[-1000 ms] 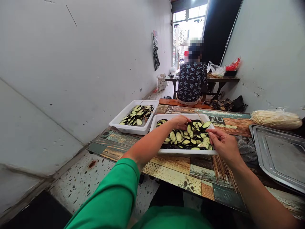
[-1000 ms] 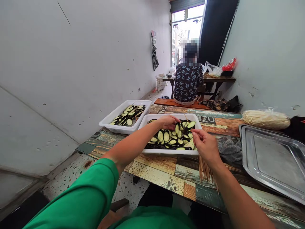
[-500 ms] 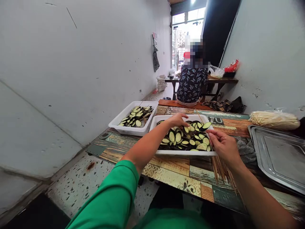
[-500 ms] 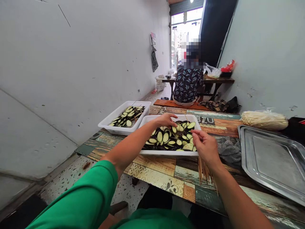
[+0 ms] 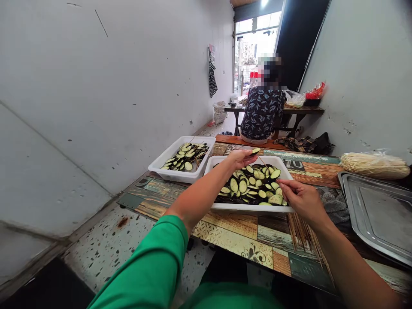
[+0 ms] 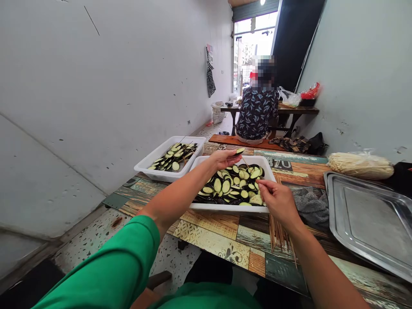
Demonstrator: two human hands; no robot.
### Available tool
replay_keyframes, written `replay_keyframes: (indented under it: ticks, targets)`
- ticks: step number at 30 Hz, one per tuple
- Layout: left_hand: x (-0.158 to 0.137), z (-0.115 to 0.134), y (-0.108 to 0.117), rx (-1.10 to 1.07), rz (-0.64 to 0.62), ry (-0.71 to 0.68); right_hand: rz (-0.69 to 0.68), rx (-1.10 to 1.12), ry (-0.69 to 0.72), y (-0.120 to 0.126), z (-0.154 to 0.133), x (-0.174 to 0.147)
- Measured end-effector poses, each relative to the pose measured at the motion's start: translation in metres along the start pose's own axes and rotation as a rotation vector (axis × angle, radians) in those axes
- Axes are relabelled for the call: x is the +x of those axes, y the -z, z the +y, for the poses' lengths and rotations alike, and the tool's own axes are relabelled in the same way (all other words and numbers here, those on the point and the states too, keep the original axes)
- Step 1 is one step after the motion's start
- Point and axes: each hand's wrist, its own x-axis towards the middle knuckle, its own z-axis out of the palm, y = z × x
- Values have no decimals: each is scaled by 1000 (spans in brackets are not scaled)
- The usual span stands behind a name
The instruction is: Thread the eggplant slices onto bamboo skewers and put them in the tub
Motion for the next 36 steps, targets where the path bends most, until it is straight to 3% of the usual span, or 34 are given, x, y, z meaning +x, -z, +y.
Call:
replay_keyframes:
  ticks: [11, 20, 36]
  targets:
    - [-8, 0, -6, -80, -72, 50, 3, -85, 13, 0, 4, 2]
    - [-11, -1, -10, -73, -78, -47, 17, -99, 32, 2, 6, 4]
    - [-14, 1, -11, -87, -58, -12, 17, -39, 12, 2, 8, 2]
